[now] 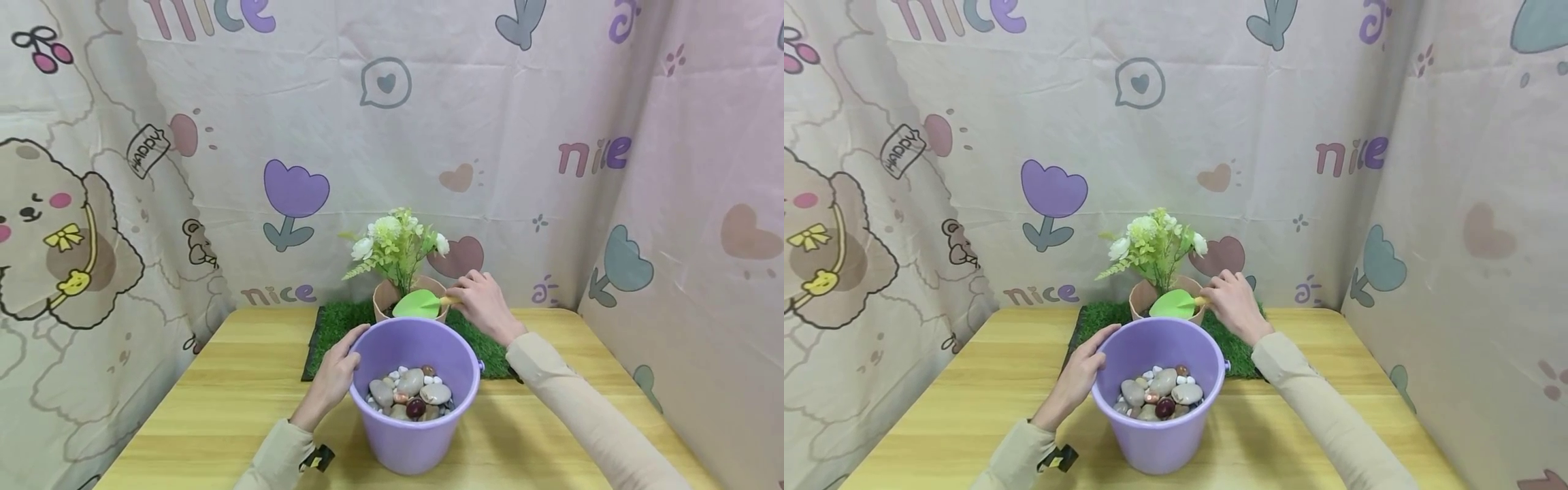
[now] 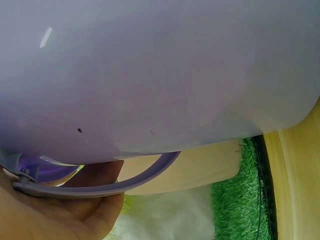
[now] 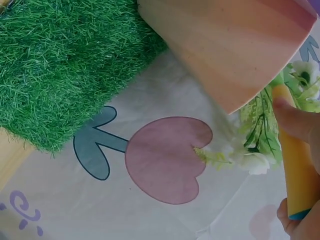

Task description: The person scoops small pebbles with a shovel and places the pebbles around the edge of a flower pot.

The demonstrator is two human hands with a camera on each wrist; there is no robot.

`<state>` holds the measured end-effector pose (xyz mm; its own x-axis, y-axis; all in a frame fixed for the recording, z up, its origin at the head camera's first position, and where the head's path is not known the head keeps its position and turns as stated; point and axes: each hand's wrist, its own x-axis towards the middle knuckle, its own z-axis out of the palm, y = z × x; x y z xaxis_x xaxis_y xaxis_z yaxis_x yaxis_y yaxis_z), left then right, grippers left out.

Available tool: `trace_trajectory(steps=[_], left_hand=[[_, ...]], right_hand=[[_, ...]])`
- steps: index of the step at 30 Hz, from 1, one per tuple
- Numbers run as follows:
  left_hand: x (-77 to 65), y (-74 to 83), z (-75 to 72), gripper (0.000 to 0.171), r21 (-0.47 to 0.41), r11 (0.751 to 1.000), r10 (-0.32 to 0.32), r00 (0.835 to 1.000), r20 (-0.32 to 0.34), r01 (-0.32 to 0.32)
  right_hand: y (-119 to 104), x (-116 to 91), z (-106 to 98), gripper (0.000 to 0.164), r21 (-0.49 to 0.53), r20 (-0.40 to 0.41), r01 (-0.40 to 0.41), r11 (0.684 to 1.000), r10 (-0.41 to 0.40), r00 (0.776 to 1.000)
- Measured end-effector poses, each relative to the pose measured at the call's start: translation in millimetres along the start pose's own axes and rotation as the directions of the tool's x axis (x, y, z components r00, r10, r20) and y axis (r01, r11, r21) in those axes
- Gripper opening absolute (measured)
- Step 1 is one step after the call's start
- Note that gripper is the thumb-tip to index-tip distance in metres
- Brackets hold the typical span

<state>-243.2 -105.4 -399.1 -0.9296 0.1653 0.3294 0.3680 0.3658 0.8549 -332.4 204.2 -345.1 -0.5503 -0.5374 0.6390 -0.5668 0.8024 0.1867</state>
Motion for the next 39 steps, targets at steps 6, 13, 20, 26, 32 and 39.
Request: trace_trajectory(steps=[6,13,20,26,32,39], left_hand=[[-0.7,-0.7,0.5,0.063,-0.016,1.000,-0.010,1.000,0.007,0.010],[-1.1,-1.0,0.4,0.063,-0.004,1.000,-0.012,1.000,0.010,0.012],[-0.8,-0.6,0.5,0.063,-0.005,1.000,-0.009,1.000,0.015,0.009],[0.0,-0.8,0.9,0.063,-0.012,1.000,-0.013,1.000,0.018,0.013],[0.7,-1.1,0.9,0.063,-0.020,1.000,-0.018,1.000,0.022,0.018],[0.0,-0.7,-0.2,0.062,-0.015,1.000,-0.001,1.000,0.011,0.001]], right_hand=[[-2.1,-3.7,-0.7,0.026,-0.009,-0.022,-0.049,0.999,0.049,0.999],[-12.5,-9.4,-14.1,0.028,0.066,0.041,-0.084,0.994,0.082,0.996],[-20.1,-16.6,-27.4,0.027,0.081,0.100,-0.103,0.991,0.095,0.990],[-24.5,-23.4,-41.8,0.024,0.221,0.155,-0.178,0.959,0.145,0.977],[-23.1,-33.0,-54.5,0.023,0.310,0.204,-0.247,0.918,0.190,0.960],[-27.2,-31.5,-70.6,0.018,0.367,0.287,-0.258,0.894,0.155,0.945]])
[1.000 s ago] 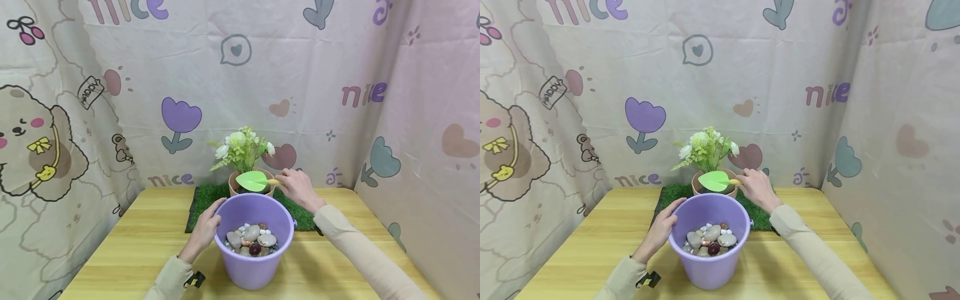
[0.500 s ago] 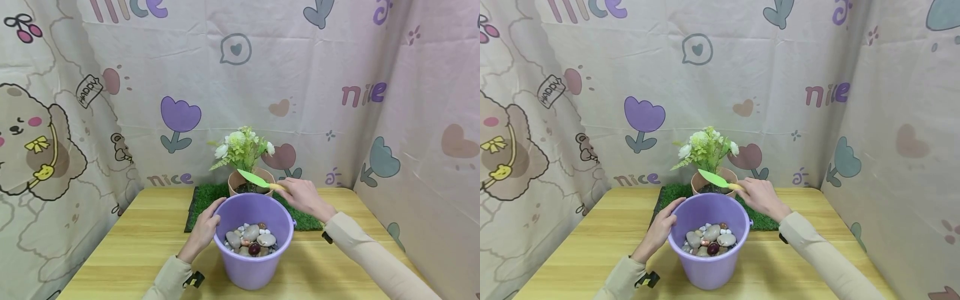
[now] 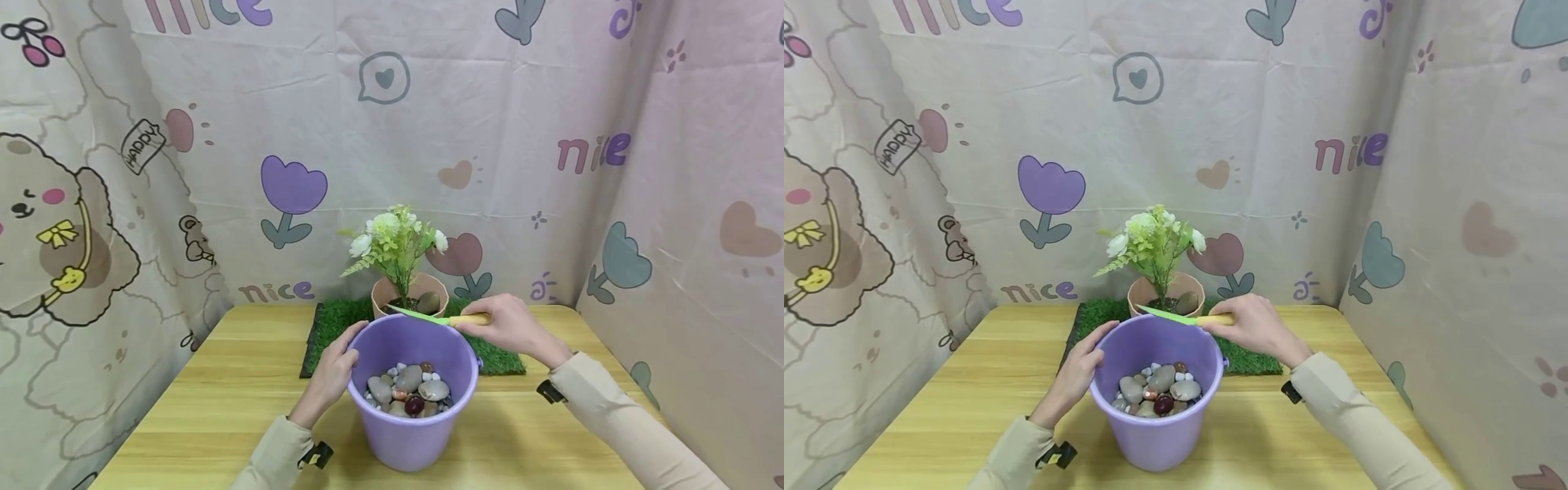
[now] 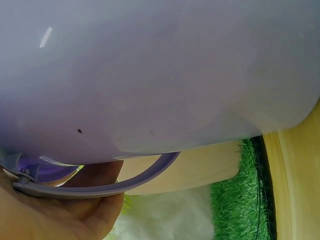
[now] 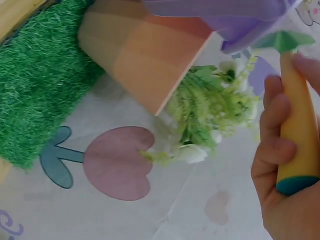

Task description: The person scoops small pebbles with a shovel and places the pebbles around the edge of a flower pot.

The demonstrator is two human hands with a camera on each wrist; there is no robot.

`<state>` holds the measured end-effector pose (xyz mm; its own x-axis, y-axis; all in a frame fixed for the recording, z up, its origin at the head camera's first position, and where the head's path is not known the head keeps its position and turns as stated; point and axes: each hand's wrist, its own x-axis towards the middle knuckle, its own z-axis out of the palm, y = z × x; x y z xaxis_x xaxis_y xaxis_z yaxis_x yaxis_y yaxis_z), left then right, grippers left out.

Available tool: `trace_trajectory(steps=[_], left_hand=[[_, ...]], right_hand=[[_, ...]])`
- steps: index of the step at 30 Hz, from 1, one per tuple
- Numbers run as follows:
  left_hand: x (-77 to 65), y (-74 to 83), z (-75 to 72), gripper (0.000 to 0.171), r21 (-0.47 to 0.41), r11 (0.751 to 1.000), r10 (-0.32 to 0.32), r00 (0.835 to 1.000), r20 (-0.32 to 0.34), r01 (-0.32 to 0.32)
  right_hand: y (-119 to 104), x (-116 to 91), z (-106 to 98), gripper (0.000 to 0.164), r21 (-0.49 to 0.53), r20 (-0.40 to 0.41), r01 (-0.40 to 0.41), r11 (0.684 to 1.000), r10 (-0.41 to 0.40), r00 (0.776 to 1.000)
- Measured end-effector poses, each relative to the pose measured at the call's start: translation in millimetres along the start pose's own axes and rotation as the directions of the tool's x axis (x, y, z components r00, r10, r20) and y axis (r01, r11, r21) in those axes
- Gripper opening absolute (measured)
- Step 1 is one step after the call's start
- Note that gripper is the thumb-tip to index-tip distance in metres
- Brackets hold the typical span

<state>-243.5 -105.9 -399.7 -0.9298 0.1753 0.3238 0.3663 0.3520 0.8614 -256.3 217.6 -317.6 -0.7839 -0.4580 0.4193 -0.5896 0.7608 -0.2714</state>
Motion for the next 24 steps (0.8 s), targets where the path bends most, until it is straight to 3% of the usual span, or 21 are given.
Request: trace_trajectory(steps=[6,12,24], left_hand=[[0.2,0.7,-1.6,0.061,-0.001,1.000,0.016,1.000,-0.003,-0.016],[-0.4,-0.3,-0.8,0.062,0.003,1.000,-0.002,1.000,-0.007,0.002],[0.1,-1.5,0.6,0.062,-0.011,1.000,-0.008,1.000,-0.006,0.008]], right_hand=[[-17.5,1.7,-2.9,0.017,0.002,0.164,0.088,0.996,-0.087,0.983],[-33.3,2.9,3.0,0.018,-0.101,0.229,0.235,0.967,-0.208,0.951],[-44.3,19.5,6.4,0.009,-0.067,0.417,0.288,0.955,-0.236,0.878]])
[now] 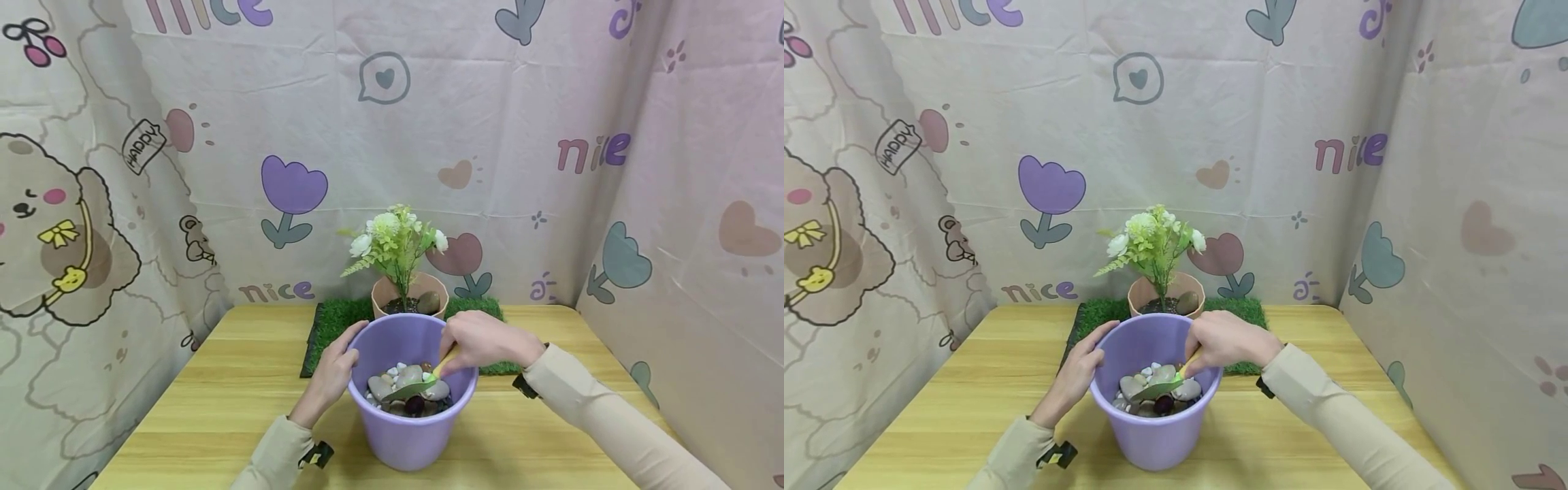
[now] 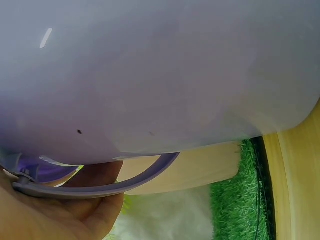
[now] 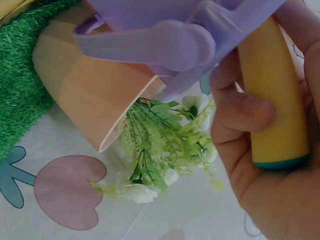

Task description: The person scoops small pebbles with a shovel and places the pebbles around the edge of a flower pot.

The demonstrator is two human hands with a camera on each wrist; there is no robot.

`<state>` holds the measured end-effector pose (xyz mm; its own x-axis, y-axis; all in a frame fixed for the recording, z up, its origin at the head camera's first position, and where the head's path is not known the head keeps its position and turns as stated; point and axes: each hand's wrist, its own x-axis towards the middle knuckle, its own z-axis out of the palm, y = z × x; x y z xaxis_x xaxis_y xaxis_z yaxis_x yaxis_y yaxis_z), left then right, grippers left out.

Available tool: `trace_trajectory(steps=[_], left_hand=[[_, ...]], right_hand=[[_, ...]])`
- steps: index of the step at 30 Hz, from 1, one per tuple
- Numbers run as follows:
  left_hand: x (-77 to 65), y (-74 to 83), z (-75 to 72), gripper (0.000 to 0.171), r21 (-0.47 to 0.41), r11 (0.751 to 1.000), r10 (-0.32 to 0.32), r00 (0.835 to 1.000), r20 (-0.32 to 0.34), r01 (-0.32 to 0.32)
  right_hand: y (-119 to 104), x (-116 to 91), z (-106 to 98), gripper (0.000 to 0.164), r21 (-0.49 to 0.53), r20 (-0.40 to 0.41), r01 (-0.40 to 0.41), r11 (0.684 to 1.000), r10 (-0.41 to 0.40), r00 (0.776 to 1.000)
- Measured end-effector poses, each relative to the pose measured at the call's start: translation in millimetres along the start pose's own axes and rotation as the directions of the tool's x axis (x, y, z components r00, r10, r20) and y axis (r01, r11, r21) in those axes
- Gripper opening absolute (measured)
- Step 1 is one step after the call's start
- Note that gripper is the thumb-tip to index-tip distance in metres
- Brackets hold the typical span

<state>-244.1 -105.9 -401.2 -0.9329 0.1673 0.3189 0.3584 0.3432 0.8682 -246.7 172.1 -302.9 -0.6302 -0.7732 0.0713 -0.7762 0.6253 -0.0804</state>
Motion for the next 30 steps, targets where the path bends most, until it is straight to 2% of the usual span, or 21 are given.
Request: trace_trajectory(steps=[4,12,20,30], left_hand=[[0.1,0.5,0.1,0.063,-0.002,1.000,0.001,1.000,0.003,-0.001],[0.6,1.3,0.2,0.063,0.003,1.000,-0.002,1.000,-0.002,0.002],[0.8,1.1,-0.6,0.062,0.012,1.000,-0.010,1.000,-0.005,0.010],[1.5,1.6,-0.6,0.062,0.011,1.000,0.002,1.000,-0.006,-0.001]], right_hand=[[0.4,5.2,-1.0,0.009,-0.024,0.042,-0.019,1.000,0.020,0.999],[3.0,11.4,2.7,0.012,-0.093,0.046,-0.041,0.995,0.045,0.998],[9.7,9.0,13.2,0.014,-0.145,-0.007,0.007,0.989,-0.008,1.000],[0.4,16.8,19.1,0.015,-0.216,-0.018,0.072,0.974,-0.078,0.997]])
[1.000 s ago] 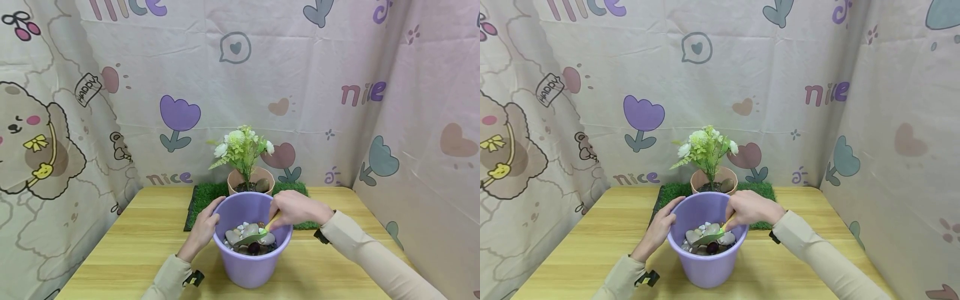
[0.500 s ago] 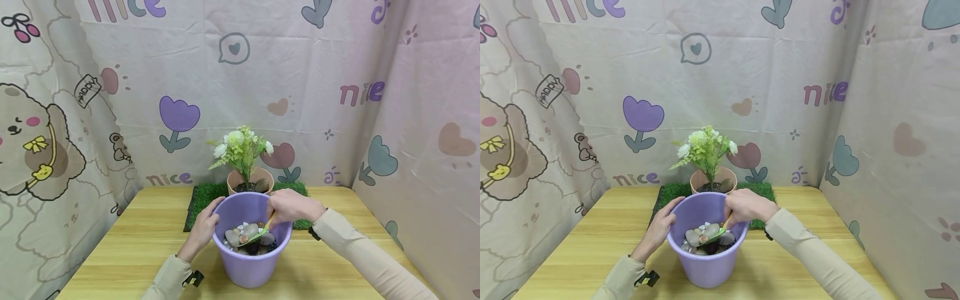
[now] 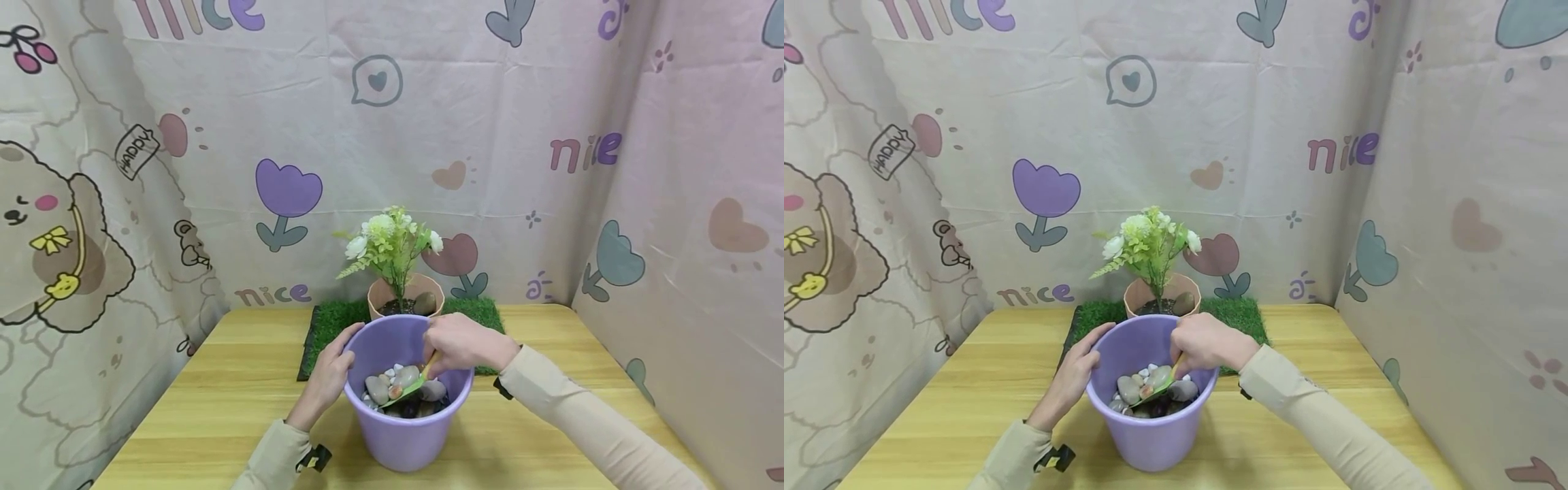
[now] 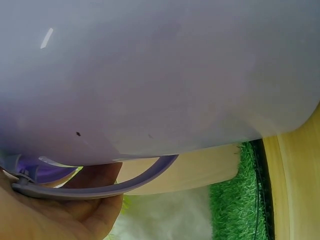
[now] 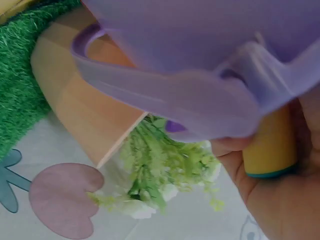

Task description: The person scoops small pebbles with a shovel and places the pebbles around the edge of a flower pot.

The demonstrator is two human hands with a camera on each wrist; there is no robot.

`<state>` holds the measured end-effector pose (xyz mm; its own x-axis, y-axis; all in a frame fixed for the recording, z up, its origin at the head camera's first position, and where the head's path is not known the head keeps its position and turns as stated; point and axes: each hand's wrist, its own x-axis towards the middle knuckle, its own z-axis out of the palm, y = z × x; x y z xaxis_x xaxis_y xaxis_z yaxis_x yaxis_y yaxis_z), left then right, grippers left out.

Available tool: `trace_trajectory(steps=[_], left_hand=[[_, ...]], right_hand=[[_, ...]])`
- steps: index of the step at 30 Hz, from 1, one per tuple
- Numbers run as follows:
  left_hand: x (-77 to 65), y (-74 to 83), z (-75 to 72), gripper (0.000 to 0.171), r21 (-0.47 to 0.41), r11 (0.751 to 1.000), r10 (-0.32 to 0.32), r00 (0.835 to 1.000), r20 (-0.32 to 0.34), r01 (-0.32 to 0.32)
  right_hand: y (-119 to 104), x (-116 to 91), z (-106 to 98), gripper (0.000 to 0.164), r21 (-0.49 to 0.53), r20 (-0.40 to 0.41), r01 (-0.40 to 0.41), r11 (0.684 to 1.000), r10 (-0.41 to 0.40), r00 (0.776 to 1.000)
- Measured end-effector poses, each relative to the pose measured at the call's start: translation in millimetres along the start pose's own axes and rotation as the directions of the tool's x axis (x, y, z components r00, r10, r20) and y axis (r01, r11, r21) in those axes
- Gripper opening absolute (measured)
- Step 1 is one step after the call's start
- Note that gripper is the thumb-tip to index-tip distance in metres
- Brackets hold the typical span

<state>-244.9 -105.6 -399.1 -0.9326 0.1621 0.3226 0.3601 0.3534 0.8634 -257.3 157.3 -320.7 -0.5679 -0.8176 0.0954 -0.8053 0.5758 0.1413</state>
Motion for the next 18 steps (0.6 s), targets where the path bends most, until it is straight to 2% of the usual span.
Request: trace_trajectory(steps=[9,14,18], left_hand=[[-0.3,-1.1,0.6,0.062,0.006,1.000,0.010,1.000,-0.007,-0.010],[-0.4,-2.0,1.3,0.062,0.001,1.000,-0.006,1.000,-0.009,0.006],[-0.1,-2.8,0.5,0.062,0.003,1.000,0.005,1.000,-0.015,-0.005]], right_hand=[[1.6,-6.2,8.0,0.020,-0.040,-0.071,0.039,0.998,-0.042,0.997],[3.3,-6.5,6.8,0.019,-0.039,-0.083,0.039,0.998,-0.042,0.996],[6.6,-8.7,5.3,0.018,-0.056,-0.127,0.003,0.998,-0.010,0.992]])
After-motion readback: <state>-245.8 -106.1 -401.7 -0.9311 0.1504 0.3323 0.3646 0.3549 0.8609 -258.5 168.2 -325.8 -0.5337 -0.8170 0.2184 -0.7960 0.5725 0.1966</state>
